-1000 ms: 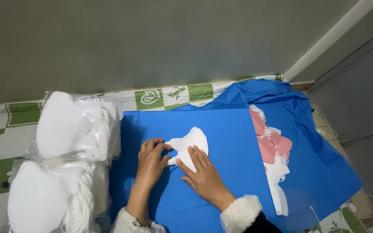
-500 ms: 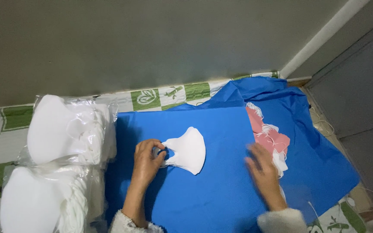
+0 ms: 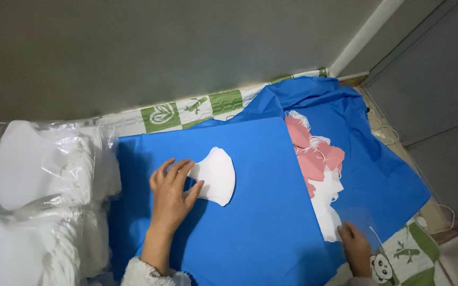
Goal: The person is picking up individual white face masks from a pile, inspecting them, and placing them into a clear plastic bag.
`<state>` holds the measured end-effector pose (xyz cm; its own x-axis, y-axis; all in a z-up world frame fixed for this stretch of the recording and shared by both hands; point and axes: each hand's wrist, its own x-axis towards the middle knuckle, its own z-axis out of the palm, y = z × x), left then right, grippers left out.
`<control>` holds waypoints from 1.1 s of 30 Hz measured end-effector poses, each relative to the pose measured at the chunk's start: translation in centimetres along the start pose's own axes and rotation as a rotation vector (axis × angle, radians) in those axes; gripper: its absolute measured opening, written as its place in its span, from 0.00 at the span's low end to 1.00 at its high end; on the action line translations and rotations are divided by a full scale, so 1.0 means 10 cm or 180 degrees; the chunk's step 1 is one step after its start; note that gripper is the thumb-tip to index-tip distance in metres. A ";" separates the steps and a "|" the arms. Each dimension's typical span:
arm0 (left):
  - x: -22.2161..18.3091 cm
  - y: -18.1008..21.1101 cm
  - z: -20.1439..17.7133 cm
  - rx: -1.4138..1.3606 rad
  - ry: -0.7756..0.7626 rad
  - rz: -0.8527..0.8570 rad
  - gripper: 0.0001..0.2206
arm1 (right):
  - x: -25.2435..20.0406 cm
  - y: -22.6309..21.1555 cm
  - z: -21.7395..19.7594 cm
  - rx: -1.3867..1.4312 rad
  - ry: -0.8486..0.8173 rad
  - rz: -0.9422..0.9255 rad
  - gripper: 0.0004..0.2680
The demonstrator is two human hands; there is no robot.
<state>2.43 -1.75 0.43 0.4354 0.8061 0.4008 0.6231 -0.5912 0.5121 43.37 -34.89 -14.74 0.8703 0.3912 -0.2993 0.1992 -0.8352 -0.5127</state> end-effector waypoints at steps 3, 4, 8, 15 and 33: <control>0.00 0.08 0.02 0.0240 0.0044 0.0129 0.23 | -0.23 -0.56 -0.07 0.0090 0.0704 -0.1293 0.17; 0.01 0.10 0.04 0.0327 0.0060 0.0156 0.23 | -0.34 -0.83 -0.11 0.0102 0.1141 -0.2280 0.16; 0.06 0.10 0.22 0.0624 0.0015 0.0147 0.23 | -1.03 -1.87 0.17 0.0718 0.0430 -0.2742 0.23; 0.21 -0.06 0.61 0.0486 -0.0614 -0.0076 0.23 | -1.45 -2.69 0.65 -0.0921 -0.0419 -0.3938 0.37; 0.16 0.00 0.44 0.0353 -0.0603 -0.0053 0.21 | -1.38 -2.95 0.86 -0.1038 -0.0165 -0.4081 0.32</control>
<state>6.03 -0.33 -2.25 0.5323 0.8125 0.2377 0.6943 -0.5797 0.4265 21.62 -12.33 -2.47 -0.0312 0.9761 0.2152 0.9671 0.0838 -0.2400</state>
